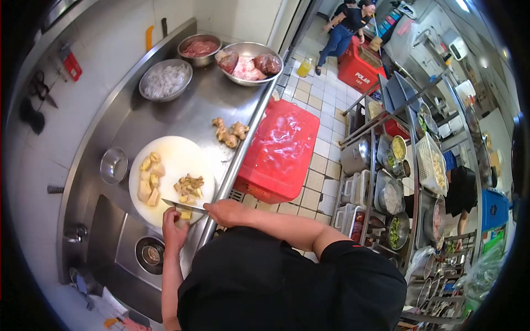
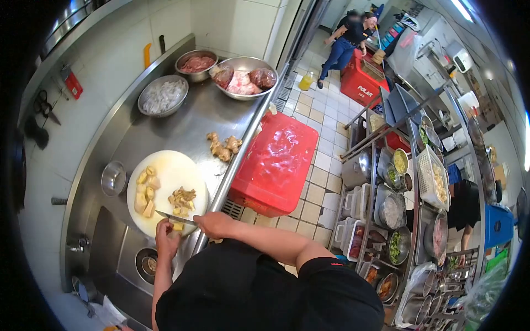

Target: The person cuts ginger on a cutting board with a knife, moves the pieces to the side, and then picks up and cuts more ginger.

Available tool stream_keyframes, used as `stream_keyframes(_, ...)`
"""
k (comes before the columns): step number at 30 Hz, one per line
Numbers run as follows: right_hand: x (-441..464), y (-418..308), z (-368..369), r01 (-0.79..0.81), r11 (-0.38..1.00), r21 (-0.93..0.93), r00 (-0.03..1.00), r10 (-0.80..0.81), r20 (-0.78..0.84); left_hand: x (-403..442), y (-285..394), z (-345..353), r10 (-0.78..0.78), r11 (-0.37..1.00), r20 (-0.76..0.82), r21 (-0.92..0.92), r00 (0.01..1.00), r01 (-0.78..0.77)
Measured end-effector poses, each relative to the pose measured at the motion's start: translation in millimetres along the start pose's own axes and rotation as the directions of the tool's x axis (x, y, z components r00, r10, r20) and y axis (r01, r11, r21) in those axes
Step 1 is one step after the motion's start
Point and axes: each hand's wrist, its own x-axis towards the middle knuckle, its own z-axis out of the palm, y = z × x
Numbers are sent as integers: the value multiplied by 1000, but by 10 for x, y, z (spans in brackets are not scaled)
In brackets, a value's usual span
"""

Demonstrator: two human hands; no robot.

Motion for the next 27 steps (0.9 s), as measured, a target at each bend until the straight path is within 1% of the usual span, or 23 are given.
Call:
stream_keyframes(2, -180, -143, -166, -43, 993, 109, 998, 47, -33, 7, -1, 13, 9, 999, -6, 38, 1000, -8)
stream_keyframes(4, -212, -115, -176, -62, 991, 118, 998, 65, -25, 10, -36, -9, -47, 987, 51, 158, 998, 39)
stream_keyframes(5, -218, -45, -138, -57, 990, 128, 996, 64, -54, 13, -54, -25, -126, 969, 64, 223, 990, 109)
stream_keyframes(6, -234, 34, -94, -53, 989, 138, 995, 64, -82, 56, -26, -28, -131, 967, 60, 229, 990, 114)
stream_keyframes(7, -268, 90, -42, -34, 989, 147, 987, 56, -150, 90, -12, -32, -209, 960, 25, 197, 978, 200)
stream_keyframes(8, -305, 161, 7, -51, 991, 126, 981, 73, -180, 99, -26, -77, -297, 940, -17, 168, 955, 296)
stream_keyframes(9, -329, 185, 29, -52, 992, 111, 977, 74, -200, 134, -178, -66, -297, 941, -128, 127, 946, 313)
stream_keyframes(10, -386, 139, -69, -60, 992, 110, 983, 78, -167, 213, -185, -151, -312, 937, -181, 102, 933, 333)
stream_keyframes(11, -437, 144, -94, -11, 991, 133, 982, 36, -186, 320, -314, -184, -305, 951, -236, -24, 923, 308)
stream_keyframes(12, -494, 60, -129, -55, 992, 110, 973, 78, -217, 471, -297, -263, -236, 971, -300, -43, 924, 234)
stream_keyframes(13, -484, 52, -165, -98, 993, 70, 985, 107, -139, 640, -195, -357, -213, 977, -318, -58, 924, 205)
stream_keyframes(14, -508, 58, -144, -95, 992, 80, 982, 106, -155, 821, -15, -496, -228, 966, -297, 51, 927, 253)
stream_keyframes(15, -554, -24, -208, -52, 995, 82, 982, 66, -176, 1001, 90, -553, -181, 982, -303, 1, 936, 190)
stream_keyframes(16, -558, -47, -205, -52, 996, 68, 984, 63, -166, 1177, 191, -629, -95, 987, -282, 96, 955, 126)
stream_keyframes(17, -551, -33, -177, -32, 997, 77, 984, 45, -173, 1355, 241, -632, -68, 988, -274, 117, 959, 104)
stream_keyframes(18, -553, -23, -149, -16, 996, 87, 982, 32, -187, 1540, 176, -600, -73, 991, -222, 93, 972, 96)
stream_keyframes(19, -558, -37, -148, -4, 996, 85, 983, 19, -180, 1692, 146, -558, -11, 981, -210, 185, 978, 51)
stream_keyframes(20, -561, -57, -164, -30, 997, 73, 984, 43, -172, 1839, 139, -509, -12, 981, -219, 189, 976, 54)
stream_keyframes(21, -574, -72, -176, -59, 996, 61, 984, 68, -164, 1969, 149, -457, -12, 957, -142, 284, 990, 52)
stream_keyframes(22, -588, -79, -178, -51, 997, 58, 985, 60, -164, 2069, 109, -414, -18, 926, -64, 376, 998, 41)
stream_keyframes(23, -600, -83, -183, -41, 998, 52, 981, 50, -186, 2147, 68, -386, -16, 925, -73, 378, 997, 42)
stream_keyframes(25, -635, -72, -185, -29, 999, 42, 977, 37, -210, 2255, -18, -323, -49, 877, -38, 476, 998, 61)
stream_keyframes(27, -678, -48, -175, -48, 998, 34, 965, 55, -258, 2239, -84, -333, -58, 869, -10, 491, 998, 56)
